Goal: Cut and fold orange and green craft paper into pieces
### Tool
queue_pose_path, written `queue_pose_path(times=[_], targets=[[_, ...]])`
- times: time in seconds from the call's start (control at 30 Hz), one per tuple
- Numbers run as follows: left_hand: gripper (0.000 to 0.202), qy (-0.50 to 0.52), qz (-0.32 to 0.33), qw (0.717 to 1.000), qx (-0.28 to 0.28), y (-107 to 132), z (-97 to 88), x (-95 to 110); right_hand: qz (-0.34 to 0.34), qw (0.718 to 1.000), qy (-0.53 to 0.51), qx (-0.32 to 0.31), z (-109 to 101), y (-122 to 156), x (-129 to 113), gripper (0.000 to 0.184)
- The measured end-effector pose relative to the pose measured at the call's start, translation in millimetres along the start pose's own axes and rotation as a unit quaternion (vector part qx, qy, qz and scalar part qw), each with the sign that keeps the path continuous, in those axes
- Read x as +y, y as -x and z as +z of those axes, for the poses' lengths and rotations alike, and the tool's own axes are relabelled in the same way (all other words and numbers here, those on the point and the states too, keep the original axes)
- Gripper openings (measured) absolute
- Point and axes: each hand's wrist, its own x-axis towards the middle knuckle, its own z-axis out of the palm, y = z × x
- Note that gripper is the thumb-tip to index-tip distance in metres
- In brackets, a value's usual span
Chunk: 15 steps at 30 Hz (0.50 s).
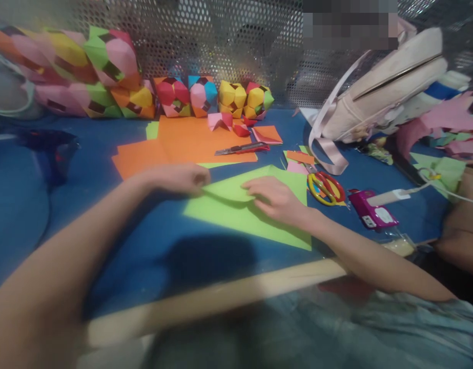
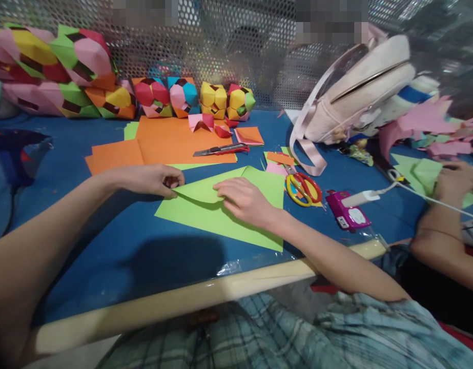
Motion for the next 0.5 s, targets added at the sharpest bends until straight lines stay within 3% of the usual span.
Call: queue_pose_path(times=[0.2,0.5], targets=[[0.023,-0.005,-0.004,0.998,-0.057,7,-4.3,-4,-0.049,0.998,0.014,-0.028,-5,22,1,0.017],[0.022,-0.018,-0.007,0.997,-0.079,7,-4.9,-10,-0.103,0.992,0.015,-0.075,-17,26,0,0.015]])
